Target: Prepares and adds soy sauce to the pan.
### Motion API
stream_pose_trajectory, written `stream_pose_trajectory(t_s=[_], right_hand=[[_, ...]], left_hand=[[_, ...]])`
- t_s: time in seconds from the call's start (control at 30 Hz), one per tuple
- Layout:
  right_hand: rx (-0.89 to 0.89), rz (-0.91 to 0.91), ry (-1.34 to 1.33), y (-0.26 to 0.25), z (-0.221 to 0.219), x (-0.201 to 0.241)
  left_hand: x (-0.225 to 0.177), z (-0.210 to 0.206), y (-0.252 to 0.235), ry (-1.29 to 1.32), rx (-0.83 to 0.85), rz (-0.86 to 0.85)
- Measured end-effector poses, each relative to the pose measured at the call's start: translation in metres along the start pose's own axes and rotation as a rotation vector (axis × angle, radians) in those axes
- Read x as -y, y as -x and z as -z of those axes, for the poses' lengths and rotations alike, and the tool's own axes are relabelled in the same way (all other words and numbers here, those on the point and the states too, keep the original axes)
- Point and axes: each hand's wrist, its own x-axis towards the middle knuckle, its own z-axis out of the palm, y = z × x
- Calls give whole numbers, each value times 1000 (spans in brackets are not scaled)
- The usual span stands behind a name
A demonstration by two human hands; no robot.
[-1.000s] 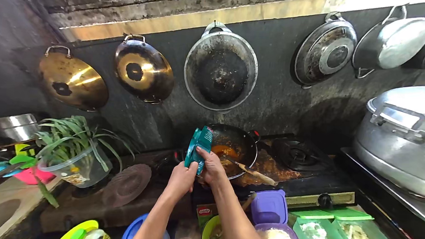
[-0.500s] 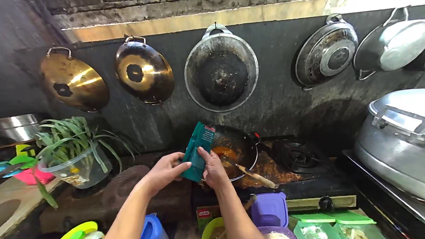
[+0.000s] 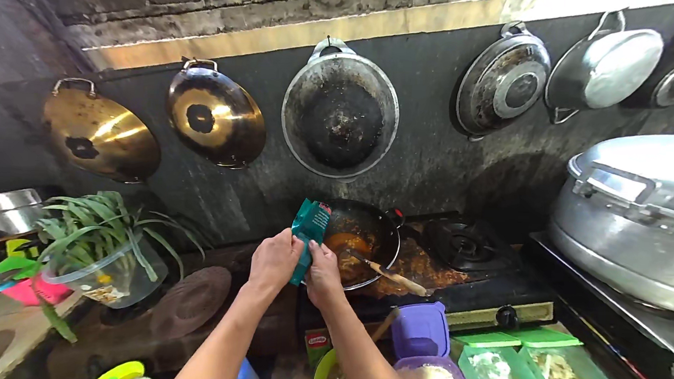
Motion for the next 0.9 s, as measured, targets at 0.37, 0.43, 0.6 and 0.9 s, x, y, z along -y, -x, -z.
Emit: stream_pose_trajectory(t_s=[0.37,0.43,0.6,0.9], right_hand=[[-19,-104,-281,-9,-4,8],[-116,-61,-290,-8,-10,6],[-319,-67,-110,-10,-21,11],[-119,-36,-485,-21,-11,15]], left_hand=[[11,4,-8,121,122,4],[10,2,-8,90,131,-8],[-11,2,-6,-91,130,-58],[-18,18,-31,-258,249,-70]])
